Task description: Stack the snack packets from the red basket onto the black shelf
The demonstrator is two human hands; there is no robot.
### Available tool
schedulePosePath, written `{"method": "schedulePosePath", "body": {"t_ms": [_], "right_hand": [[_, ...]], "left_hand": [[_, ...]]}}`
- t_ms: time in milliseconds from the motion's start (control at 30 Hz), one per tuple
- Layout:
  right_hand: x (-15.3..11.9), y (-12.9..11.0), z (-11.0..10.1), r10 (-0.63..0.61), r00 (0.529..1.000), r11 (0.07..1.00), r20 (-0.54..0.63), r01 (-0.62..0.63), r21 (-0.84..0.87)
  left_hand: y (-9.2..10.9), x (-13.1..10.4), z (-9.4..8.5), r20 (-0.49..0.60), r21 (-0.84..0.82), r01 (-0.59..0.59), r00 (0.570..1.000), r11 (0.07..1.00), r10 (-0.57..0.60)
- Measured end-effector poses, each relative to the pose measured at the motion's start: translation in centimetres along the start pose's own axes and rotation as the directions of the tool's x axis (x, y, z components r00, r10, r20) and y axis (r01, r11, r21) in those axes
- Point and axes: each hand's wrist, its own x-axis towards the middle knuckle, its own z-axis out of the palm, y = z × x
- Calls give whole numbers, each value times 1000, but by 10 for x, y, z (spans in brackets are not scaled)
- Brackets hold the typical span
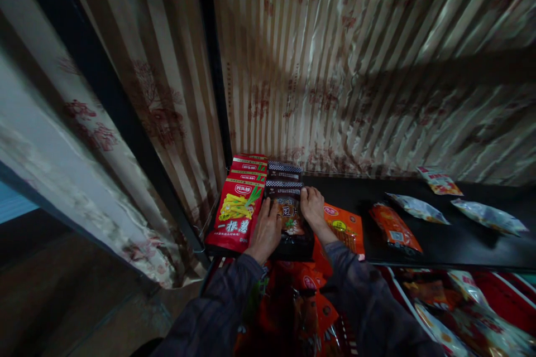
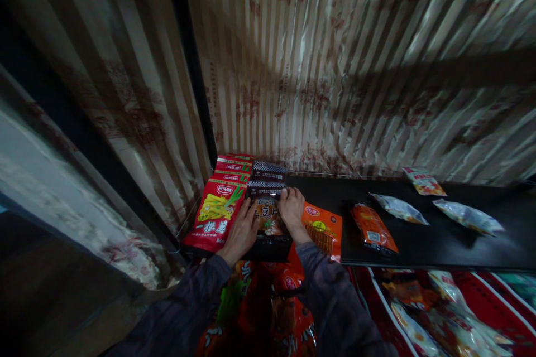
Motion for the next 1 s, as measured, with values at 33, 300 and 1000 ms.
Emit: {"method": "schedulePosePath", "body": {"t_ms": [33,300,1000], "right_hand": [[2,-3,0,-27,999,999,-36,27,-17],[33,-38,3,-197,967,957,161,225,-183],[20,-63,-6,-359,910,931,207,366,7]], "left_hand": [[0,-1,1,-2,2,-14,1000,1000,14],[2,-4,-1,68,69,-50,997,996,45],[1,-22,-15,-95,47,-70,993,996,74]]}}
